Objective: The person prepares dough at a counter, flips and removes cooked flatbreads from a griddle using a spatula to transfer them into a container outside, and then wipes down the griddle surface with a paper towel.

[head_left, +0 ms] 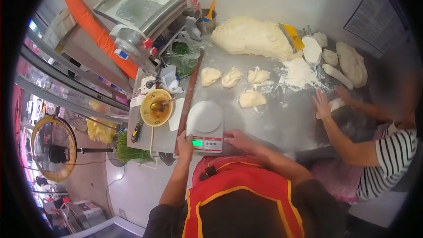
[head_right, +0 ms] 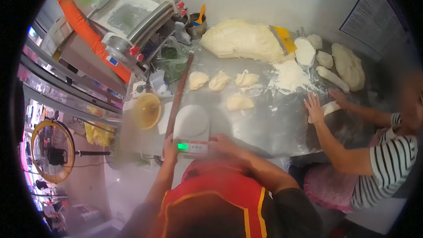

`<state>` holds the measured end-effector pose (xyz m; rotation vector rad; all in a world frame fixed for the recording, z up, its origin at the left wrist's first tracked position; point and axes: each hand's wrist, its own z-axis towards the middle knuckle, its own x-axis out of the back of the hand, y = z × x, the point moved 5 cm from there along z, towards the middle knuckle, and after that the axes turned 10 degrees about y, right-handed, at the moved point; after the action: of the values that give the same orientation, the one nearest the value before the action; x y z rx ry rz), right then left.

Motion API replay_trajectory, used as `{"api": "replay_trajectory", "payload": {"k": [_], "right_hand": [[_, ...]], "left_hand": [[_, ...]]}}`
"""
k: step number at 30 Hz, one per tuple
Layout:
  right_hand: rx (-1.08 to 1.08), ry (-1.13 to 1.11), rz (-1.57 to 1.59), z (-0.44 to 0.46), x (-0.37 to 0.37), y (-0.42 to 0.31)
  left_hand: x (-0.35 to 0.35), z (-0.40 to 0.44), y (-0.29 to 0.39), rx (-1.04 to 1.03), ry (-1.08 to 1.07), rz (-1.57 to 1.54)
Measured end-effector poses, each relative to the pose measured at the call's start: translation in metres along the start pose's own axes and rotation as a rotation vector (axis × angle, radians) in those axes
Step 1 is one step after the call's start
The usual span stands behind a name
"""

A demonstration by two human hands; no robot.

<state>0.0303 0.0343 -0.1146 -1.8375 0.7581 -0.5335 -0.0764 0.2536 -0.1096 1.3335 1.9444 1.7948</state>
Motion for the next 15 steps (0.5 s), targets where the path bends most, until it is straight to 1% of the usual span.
{"api": "replay_trajectory", "payload": {"k": [1, 3, 4, 5, 7, 8, 9, 10, 12, 13, 15], "right_hand": [[-0.051, 0.005, -0.22, -0.012, 0.019, -0.041], [0.242, 0.158, -0.359, -0.009, 0.068, -0.077], [0.305, 0.274, -0.374, 0.0, 0.095, -0.085], [0.364, 0.395, -0.386, 0.008, 0.123, -0.09], [0.636, 0.587, -0.761, 0.025, 0.173, -0.093], [0.682, 0.578, -0.831, 0.036, 0.187, -0.1], [0.733, 0.567, -0.901, 0.047, 0.199, -0.109], [0.786, 0.553, -0.97, 0.057, 0.207, -0.116], [0.798, 0.456, -1.128, 0.08, 0.212, -0.119], [0.804, 0.412, -1.206, 0.09, 0.214, -0.118], [0.785, 0.364, -1.204, 0.11, 0.218, -0.106]], "left_hand": [[0.001, -0.004, -0.001, -0.013, 0.038, 0.062], [0.003, -0.019, 0.016, -0.023, 0.181, 0.026], [0.002, -0.025, 0.021, -0.03, 0.245, 0.01], [0.001, -0.025, 0.006, -0.013, 0.305, -0.01], [0.003, -0.039, 0.022, -0.041, 0.399, 0.03], [0.003, -0.044, 0.029, -0.058, 0.448, 0.048], [0.003, -0.048, 0.024, -0.074, 0.454, 0.02], [0.0, -0.055, 0.031, -0.09, 0.47, 0.062], [0.0, -0.074, 0.054, -0.122, 0.498, 0.15], [0.0, -0.082, 0.064, -0.105, 0.513, 0.137], [-0.001, -0.091, 0.079, -0.08, 0.545, 0.111]]}}
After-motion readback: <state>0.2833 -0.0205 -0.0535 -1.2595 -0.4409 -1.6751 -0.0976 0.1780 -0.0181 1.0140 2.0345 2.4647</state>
